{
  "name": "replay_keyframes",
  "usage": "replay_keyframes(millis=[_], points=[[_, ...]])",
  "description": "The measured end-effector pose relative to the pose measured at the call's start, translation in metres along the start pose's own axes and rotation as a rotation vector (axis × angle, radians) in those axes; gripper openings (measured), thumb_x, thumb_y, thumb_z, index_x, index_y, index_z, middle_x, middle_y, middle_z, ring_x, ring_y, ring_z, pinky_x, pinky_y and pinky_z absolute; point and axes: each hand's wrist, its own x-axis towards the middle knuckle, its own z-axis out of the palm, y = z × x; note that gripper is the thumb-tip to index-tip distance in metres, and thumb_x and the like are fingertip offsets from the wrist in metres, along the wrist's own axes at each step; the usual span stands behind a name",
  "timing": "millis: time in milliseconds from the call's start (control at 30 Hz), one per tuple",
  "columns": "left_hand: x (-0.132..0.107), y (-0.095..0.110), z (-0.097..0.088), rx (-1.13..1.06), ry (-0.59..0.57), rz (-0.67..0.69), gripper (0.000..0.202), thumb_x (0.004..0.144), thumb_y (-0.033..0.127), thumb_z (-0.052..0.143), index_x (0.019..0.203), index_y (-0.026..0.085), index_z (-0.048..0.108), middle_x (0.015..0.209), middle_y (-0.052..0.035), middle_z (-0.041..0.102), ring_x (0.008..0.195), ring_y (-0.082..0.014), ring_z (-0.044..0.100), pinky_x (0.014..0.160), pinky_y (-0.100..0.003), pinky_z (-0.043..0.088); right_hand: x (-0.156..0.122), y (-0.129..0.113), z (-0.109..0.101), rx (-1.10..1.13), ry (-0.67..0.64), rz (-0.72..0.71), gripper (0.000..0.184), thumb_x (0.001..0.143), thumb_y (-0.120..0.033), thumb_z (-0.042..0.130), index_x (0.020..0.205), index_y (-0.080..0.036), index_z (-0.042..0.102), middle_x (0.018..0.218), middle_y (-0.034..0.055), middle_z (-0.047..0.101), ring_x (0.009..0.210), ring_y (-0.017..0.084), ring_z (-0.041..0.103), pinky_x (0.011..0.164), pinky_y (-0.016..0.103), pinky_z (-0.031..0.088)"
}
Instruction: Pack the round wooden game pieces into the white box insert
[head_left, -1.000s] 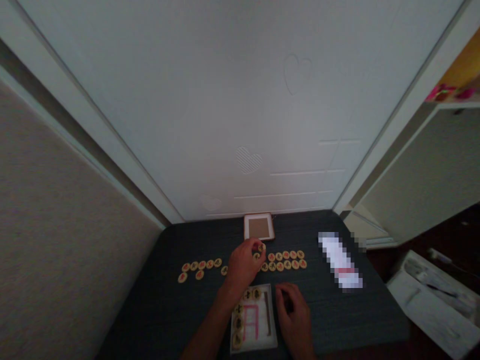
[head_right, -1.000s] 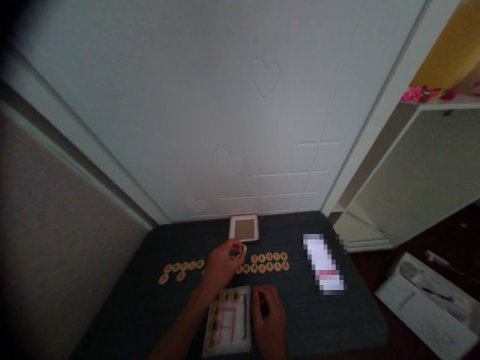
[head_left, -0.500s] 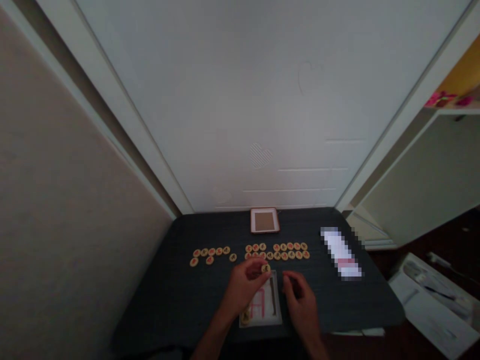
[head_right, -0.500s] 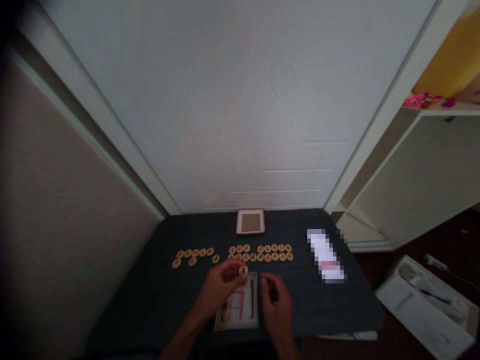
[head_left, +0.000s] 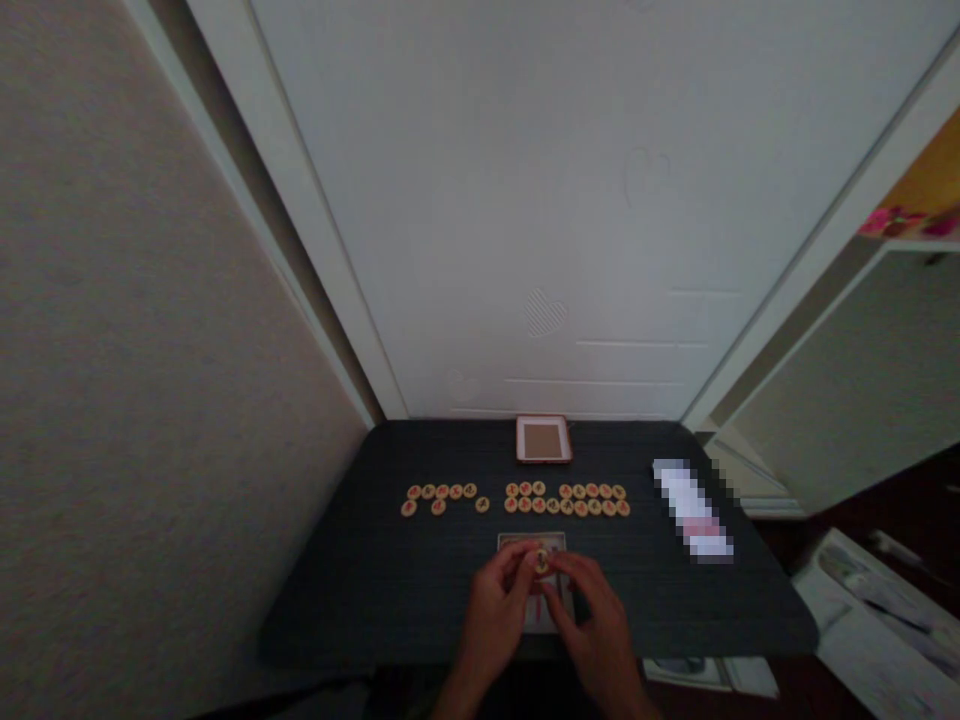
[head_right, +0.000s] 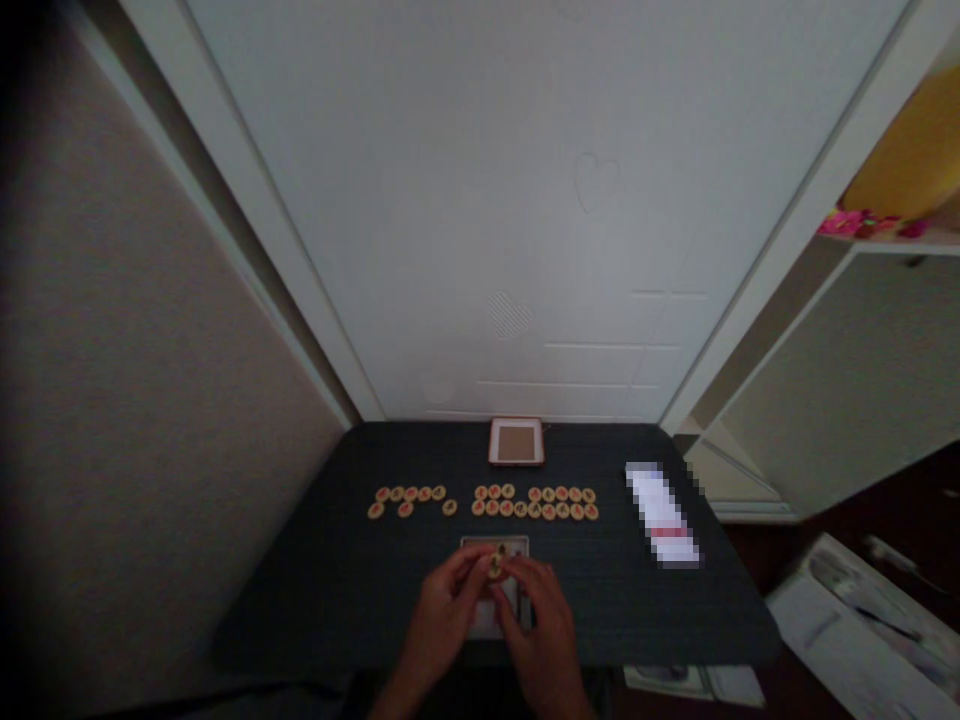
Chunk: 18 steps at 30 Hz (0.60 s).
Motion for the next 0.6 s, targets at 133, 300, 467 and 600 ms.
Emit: replay_keyframes(millis=[133, 300, 467, 600], points=[[-0.010, -0.008, -0.002, -0.039, -0.038, -0.015, 0.046, 0.081, 0.058, 0.070, 0.106, 0.020, 0.077, 0.116, -0.0118, 0.077, 0.105, -0.0298, 0.073, 0.091, -0.041, 0.060, -0.004, 0.003, 0.001, -0.056, -0.002, -0.054, 0.024, 0.092, -0.030, 0.068, 0.116, -0.032, 0.074, 0.110, 0.0056, 0.077, 0.102, 0.024, 0.072, 0.091, 0.038, 0.061], [-0.014, -0.016, -0.009, -0.062, -0.067, -0.014, 0.044, 0.081, 0.054, 0.073, 0.110, 0.021, 0.077, 0.120, -0.0132, 0.075, 0.111, -0.0314, 0.071, 0.096, -0.043, 0.058, -0.004, 0.006, 0.001, -0.030, -0.066, -0.056, 0.028, 0.094, -0.031, 0.066, 0.121, -0.034, 0.072, 0.113, 0.0049, 0.077, 0.104, 0.025, 0.073, 0.092, 0.038, 0.061], [-0.018, -0.012, -0.012, -0.074, -0.062, -0.024, 0.040, 0.081, 0.049, 0.076, 0.108, 0.020, 0.076, 0.117, -0.0145, 0.076, 0.108, -0.0318, 0.072, 0.090, -0.041, 0.060, -0.011, 0.004, 0.005, 0.052, -0.101, 0.052, 0.030, 0.096, -0.034, 0.063, 0.125, -0.033, 0.071, 0.120, 0.0049, 0.075, 0.109, 0.024, 0.072, 0.096, 0.036, 0.059], [-0.023, -0.004, -0.008, -0.066, -0.054, -0.025, 0.035, 0.082, 0.045, 0.075, 0.105, 0.019, 0.075, 0.113, -0.0133, 0.078, 0.101, -0.0295, 0.075, 0.090, -0.040, 0.060, -0.015, 0.001, 0.005, 0.114, -0.108, 0.187, 0.029, 0.095, -0.039, 0.065, 0.121, -0.030, 0.073, 0.121, 0.0057, 0.075, 0.110, 0.025, 0.072, 0.098, 0.035, 0.058]])
